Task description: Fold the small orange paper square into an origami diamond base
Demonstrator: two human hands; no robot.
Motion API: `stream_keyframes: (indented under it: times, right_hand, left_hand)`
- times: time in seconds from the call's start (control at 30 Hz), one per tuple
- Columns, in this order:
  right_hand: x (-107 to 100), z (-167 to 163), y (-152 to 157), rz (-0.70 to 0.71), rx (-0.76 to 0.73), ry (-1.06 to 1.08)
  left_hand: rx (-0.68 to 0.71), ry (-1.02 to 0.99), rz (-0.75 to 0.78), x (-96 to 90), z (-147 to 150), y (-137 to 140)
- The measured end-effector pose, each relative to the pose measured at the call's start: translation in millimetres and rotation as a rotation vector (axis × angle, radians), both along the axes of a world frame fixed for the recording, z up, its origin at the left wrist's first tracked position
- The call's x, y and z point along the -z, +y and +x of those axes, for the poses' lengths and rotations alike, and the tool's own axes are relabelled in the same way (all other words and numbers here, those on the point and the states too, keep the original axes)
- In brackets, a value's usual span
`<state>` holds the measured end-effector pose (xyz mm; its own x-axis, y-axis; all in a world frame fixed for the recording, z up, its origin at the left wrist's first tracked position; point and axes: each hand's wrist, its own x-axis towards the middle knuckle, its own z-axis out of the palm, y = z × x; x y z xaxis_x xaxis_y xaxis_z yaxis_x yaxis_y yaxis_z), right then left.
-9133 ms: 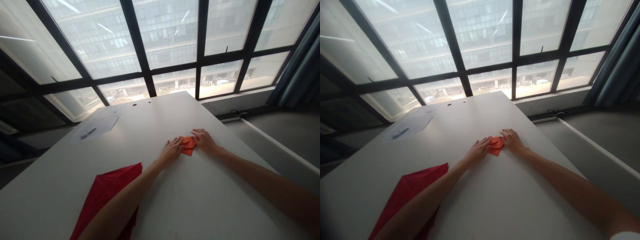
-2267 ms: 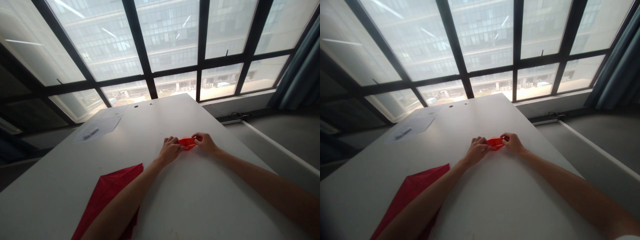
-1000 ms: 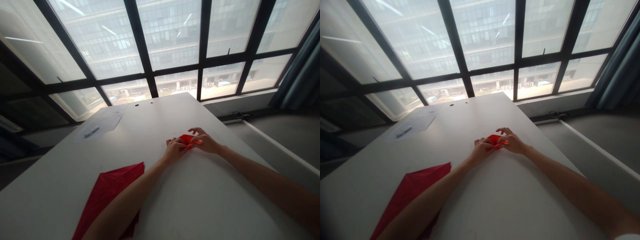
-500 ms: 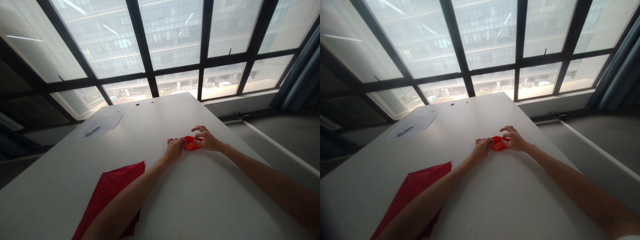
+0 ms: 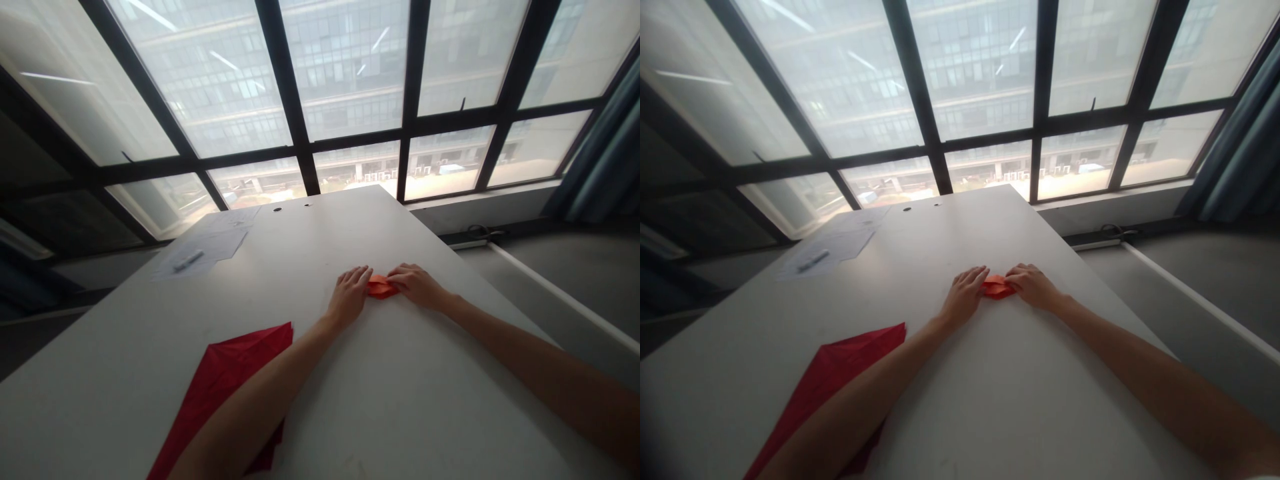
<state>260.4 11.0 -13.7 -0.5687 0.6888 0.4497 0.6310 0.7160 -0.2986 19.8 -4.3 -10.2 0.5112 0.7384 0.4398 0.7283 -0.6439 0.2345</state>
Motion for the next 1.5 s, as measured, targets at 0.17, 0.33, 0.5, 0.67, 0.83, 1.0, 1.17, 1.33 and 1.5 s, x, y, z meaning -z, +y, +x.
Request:
stream_keyframes:
  times: [0.17,0.33,0.5,0.67,0.83,1.0,1.17,1.33,1.5]
  right_hand:
    - [5,13,4,0.002,-0.002,0.015]
    - [10,26,12,-0.078,0.022,0.076]
    - [5,25,11,-0.120,-0.083,0.078]
    - [6,21,10,-0.149,-0.080,0.129]
    - [10,18,11,-0.212,-0.040,0.213]
    - [1,6,2,-0.222,-0.125,0.302]
    - [-3,-7,-6,-0.128,-0.182,0.282]
    - [1,-14,-3,-0.044,0.027,0.454]
    - [-5,-27,-10,-0.512,0.218,0.809]
  left_hand:
    - [0.161,0.011,-0.132,3.7,-3,3]
    - [0.114,0.000,-0.108,1.4,-4,1]
    - [0.140,0.118,-0.061,0.4,-5,0]
    - [0.127,0.205,-0.118,-0.2,-7,-3]
    - [0.084,0.045,-0.147,-1.1,-6,-3]
    - [-0.053,-0.244,-0.325,2.6,-4,10]
    - [-0.005,-0.101,-0.347,2.5,-6,11]
    - [0.038,-0.363,-0.567,-0.2,-5,12]
    - [0.074,-0.965,-0.722,-7.8,1,8]
